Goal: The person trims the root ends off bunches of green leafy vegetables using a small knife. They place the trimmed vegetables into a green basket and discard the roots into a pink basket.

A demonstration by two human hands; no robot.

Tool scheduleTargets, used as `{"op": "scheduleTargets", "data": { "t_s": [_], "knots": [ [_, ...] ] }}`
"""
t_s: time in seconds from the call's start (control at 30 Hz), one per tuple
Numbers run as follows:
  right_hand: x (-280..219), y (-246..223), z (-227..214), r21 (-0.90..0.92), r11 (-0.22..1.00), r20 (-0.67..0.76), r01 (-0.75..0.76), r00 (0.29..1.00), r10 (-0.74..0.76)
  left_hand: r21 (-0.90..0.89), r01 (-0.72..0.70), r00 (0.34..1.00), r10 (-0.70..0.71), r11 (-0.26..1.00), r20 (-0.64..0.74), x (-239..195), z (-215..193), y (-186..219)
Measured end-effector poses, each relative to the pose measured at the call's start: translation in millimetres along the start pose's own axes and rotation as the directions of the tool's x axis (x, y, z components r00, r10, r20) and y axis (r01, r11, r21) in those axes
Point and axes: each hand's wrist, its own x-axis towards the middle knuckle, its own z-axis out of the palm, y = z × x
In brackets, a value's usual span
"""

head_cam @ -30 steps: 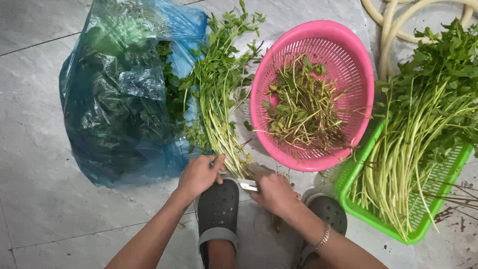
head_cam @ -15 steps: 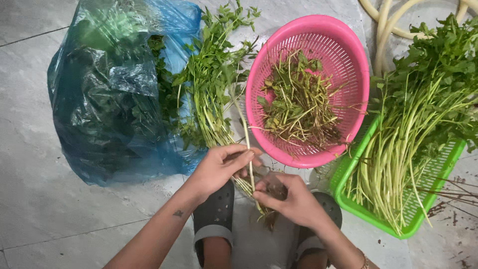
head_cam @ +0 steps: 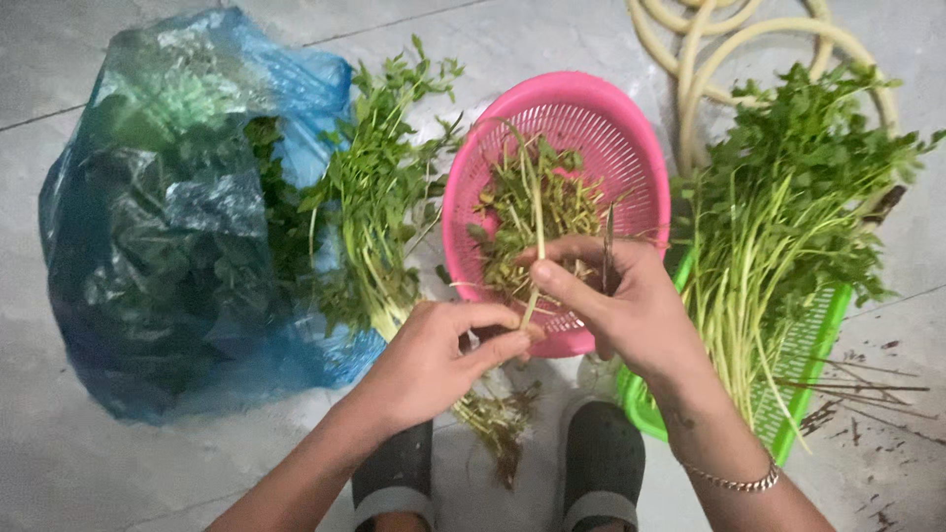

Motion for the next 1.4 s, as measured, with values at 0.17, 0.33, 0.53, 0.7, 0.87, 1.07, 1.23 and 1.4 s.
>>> {"op": "scheduleTargets", "data": {
  "t_s": [0.17,0.33,0.53,0.7,0.87,1.07,1.23,1.4],
  "knots": [
    [-11,-26,-15,0.073,0.994,-0.083,-0.082,0.993,0.088,-0.012,-0.122,0.992,0.121,0.992,-0.031,10,18,-8],
    [-13,-18,-37,0.173,0.984,-0.150,-0.047,0.986,0.074,-0.094,-0.100,0.995,0.102,0.991,0.022,13,30,-7],
    [-10,-7,-66,0.197,0.980,-0.300,-0.011,0.951,0.071,-0.438,0.039,0.990,0.024,0.898,0.137,11,39,-16],
    [-4,-17,-74,0.197,0.980,-0.388,-0.016,0.917,0.093,-0.623,-0.022,0.976,0.151,0.782,0.156,17,47,-39],
    [1,9,-87,0.179,0.983,-0.393,0.047,0.919,0.028,-0.683,-0.021,0.976,0.164,0.730,0.145,18,47,-43],
    [5,10,-94,0.211,0.977,-0.374,0.040,0.926,0.043,-0.661,0.043,0.981,0.095,0.749,0.171,16,44,-42],
    [6,5,-95,0.208,0.978,-0.373,0.024,0.926,0.056,-0.631,0.019,0.980,0.112,0.775,0.167,16,42,-44],
    [8,3,-97,0.195,0.981,-0.413,-0.016,0.905,0.097,-0.530,0.136,0.974,-0.014,0.837,0.228,13,37,-33]
  ]
}}
